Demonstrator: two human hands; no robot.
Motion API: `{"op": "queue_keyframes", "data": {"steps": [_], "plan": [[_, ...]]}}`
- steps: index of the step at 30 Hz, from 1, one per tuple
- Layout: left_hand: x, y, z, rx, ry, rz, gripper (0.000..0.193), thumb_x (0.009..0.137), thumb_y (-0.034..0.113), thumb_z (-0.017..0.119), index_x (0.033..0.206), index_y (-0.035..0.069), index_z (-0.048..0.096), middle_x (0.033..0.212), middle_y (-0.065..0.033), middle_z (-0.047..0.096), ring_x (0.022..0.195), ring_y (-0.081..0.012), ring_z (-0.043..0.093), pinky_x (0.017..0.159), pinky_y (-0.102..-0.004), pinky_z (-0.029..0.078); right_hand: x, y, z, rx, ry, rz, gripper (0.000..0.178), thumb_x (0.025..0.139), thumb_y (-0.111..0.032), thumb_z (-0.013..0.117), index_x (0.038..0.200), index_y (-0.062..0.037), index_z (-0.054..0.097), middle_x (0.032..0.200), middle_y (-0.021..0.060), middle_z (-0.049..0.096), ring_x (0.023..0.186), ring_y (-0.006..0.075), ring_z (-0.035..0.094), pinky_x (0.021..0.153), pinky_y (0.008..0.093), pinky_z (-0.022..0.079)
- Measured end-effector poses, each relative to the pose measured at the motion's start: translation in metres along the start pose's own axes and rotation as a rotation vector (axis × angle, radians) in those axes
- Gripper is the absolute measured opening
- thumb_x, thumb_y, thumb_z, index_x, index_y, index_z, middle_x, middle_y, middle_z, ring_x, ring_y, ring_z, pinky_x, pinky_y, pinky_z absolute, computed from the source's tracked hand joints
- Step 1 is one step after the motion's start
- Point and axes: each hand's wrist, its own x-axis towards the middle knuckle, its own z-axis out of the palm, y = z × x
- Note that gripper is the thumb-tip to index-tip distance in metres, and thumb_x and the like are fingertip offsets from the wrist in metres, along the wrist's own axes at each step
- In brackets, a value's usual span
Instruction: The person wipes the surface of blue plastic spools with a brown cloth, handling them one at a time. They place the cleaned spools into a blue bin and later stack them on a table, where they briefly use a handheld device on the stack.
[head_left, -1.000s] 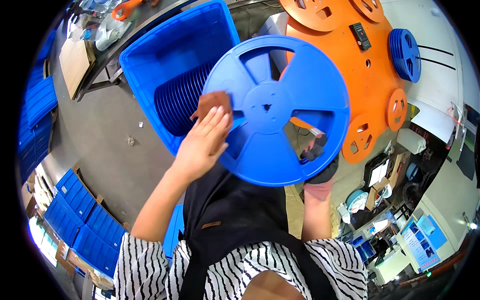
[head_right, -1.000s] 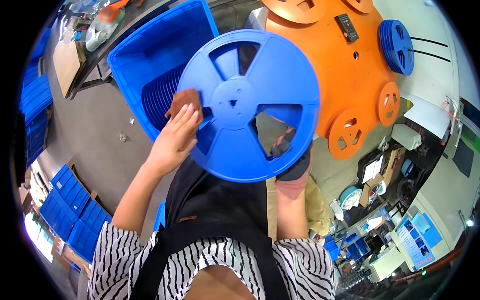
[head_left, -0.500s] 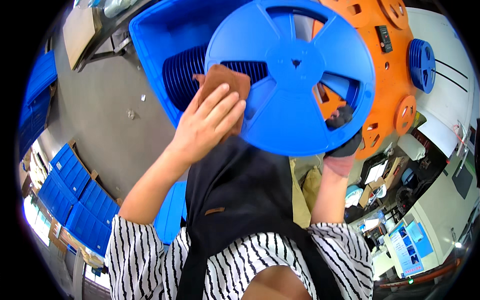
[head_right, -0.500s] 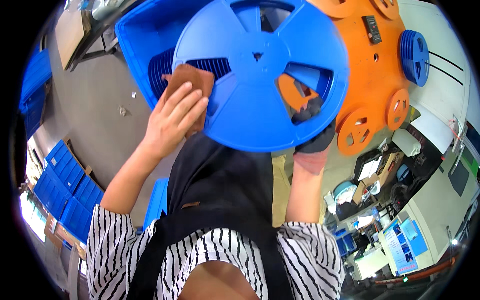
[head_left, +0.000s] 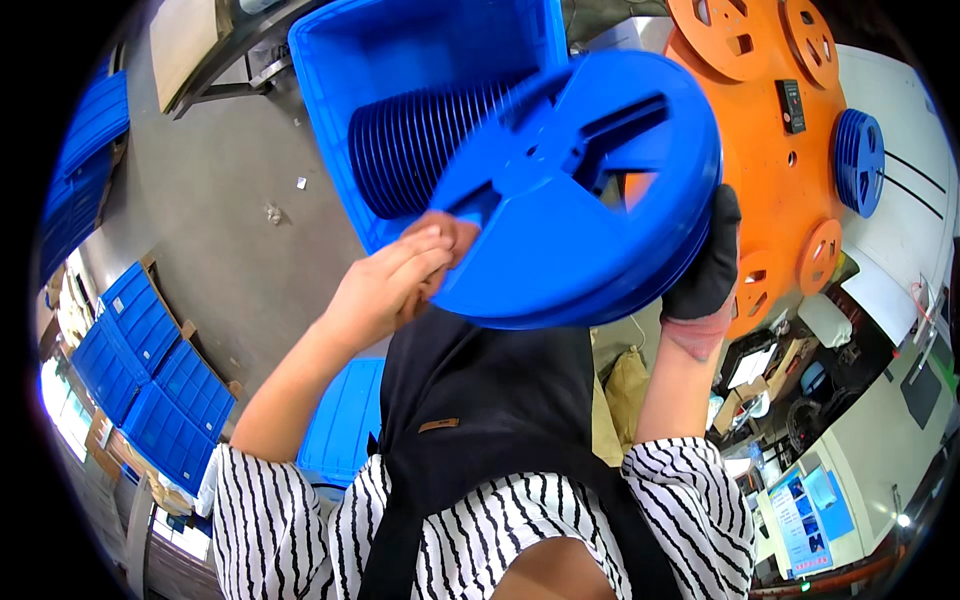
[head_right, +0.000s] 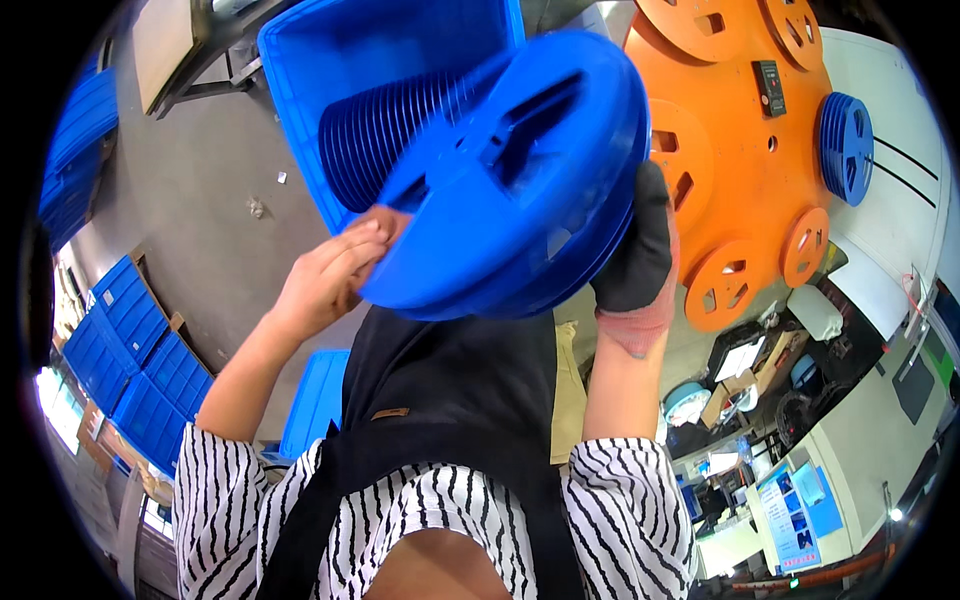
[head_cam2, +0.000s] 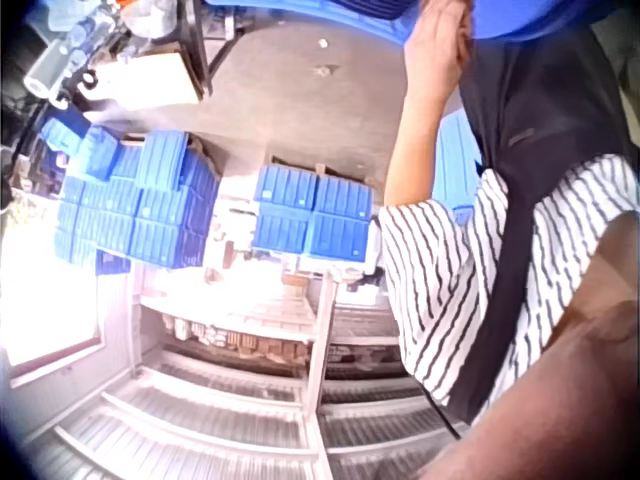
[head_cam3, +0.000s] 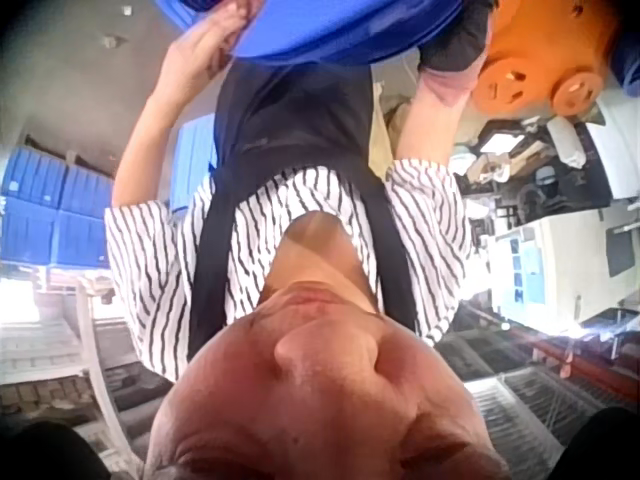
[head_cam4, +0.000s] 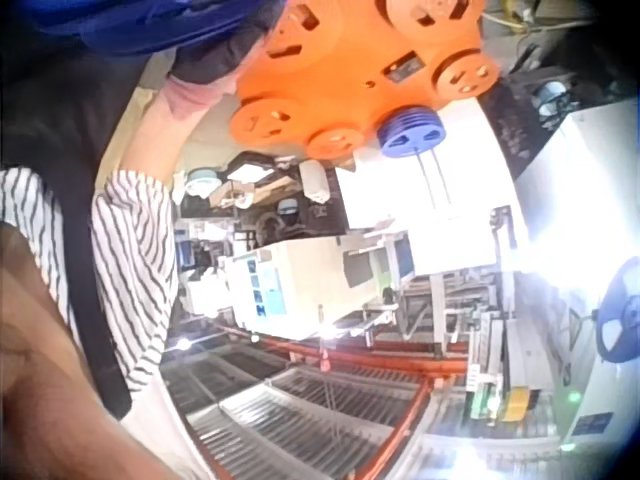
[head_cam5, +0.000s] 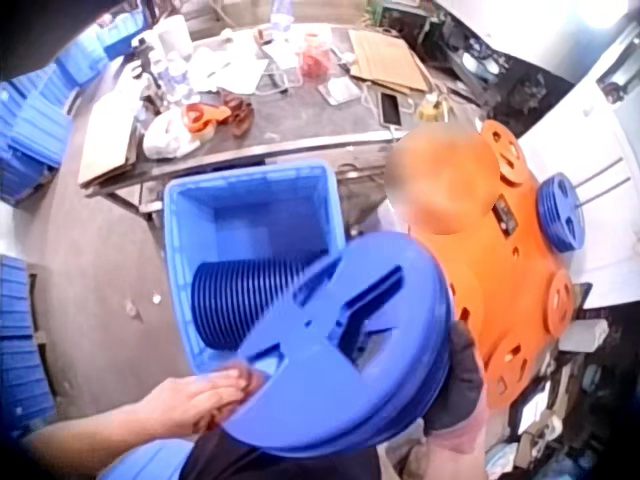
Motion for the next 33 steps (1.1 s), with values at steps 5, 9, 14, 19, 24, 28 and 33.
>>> {"op": "queue_keyframes", "data": {"steps": [5, 9, 14, 19, 24, 28, 33], "plan": [[-0.043, 0.002, -0.013, -1.191, 0.322, -0.994, 0.022, 0.089, -0.005, 0.060, 0.109, 0.002, 0.056, 0.088, -0.0061, 0.061, 0.068, -0.0128, 0.063, 0.056, -0.0247, 0.052, -0.013, 0.000, -0.033, 0.054, -0.129, 0.131, 0.035, 0.101, -0.030, 0.044, 0.117, -0.0002, 0.055, 0.089, 0.0055, 0.060, 0.061, 0.0100, 0.051, 0.051, 0.0197, 0.042], [-0.064, -0.008, -0.012, -1.406, 0.497, -1.018, 0.024, 0.087, 0.002, 0.065, 0.109, 0.003, 0.056, 0.091, -0.0071, 0.062, 0.068, -0.0139, 0.064, 0.057, -0.0261, 0.054, -0.030, -0.006, -0.047, 0.038, -0.109, 0.144, 0.051, 0.099, -0.048, 0.041, 0.109, 0.0005, 0.056, 0.060, 0.0040, 0.050, 0.042, 0.0107, 0.037, 0.042, 0.0231, 0.035], [-0.087, -0.026, -0.007, -1.534, 0.486, -1.008, 0.029, 0.083, 0.005, 0.069, 0.109, 0.005, 0.056, 0.088, -0.0073, 0.062, 0.068, -0.0150, 0.066, 0.054, -0.0263, 0.054, -0.055, -0.013, -0.074, 0.089, -0.226, 0.056, 0.060, 0.096, -0.051, 0.048, 0.120, 0.0038, 0.047, 0.098, 0.0091, 0.057, 0.053, 0.0106, 0.041, 0.045, 0.0254, 0.037], [-0.072, -0.025, -0.011, -1.488, 0.482, -0.948, 0.027, 0.085, 0.006, 0.067, 0.110, 0.005, 0.057, 0.091, -0.0088, 0.063, 0.075, -0.0181, 0.068, 0.060, -0.0281, 0.057, -0.075, -0.012, -0.085, -0.098, -0.150, 0.063, 0.044, 0.099, -0.037, 0.048, 0.117, 0.0027, 0.049, 0.093, 0.0051, 0.058, 0.050, 0.0095, 0.042, 0.048, 0.0242, 0.037], [-0.022, -0.031, -0.009, -1.307, 0.462, -1.033, 0.033, 0.084, -0.004, 0.052, 0.117, 0.002, 0.050, 0.101, -0.0128, 0.062, 0.086, -0.0235, 0.067, 0.068, -0.0342, 0.058, -0.086, -0.005, -0.081, -0.179, -0.004, 0.012, 0.036, 0.098, -0.036, 0.048, 0.109, -0.0019, 0.052, 0.084, 0.0027, 0.055, 0.049, 0.0086, 0.042, 0.045, 0.0233, 0.035], [0.045, -0.057, 0.017, -1.229, 0.394, -1.009, 0.031, 0.089, -0.001, 0.051, 0.119, -0.004, 0.047, 0.102, -0.0203, 0.064, 0.072, -0.0309, 0.069, 0.059, -0.0389, 0.059, -0.090, 0.003, -0.072, -0.355, 0.064, -0.021, 0.038, 0.098, -0.037, 0.047, 0.117, -0.0044, 0.049, 0.084, 0.0040, 0.057, 0.052, 0.0110, 0.049, 0.047, 0.0234, 0.040], [0.115, -0.088, 0.057, -1.115, 0.379, -0.894, 0.027, 0.089, -0.001, 0.048, 0.115, 0.001, 0.054, 0.096, -0.0171, 0.068, 0.070, -0.0229, 0.067, 0.056, -0.0361, 0.057, -0.094, 0.007, -0.066, -0.575, 0.165, -0.029, 0.055, 0.098, -0.042, 0.045, 0.136, -0.0030, 0.040, 0.094, 0.0122, 0.063, 0.066, 0.0195, 0.065, 0.057, 0.0296, 0.054]]}}
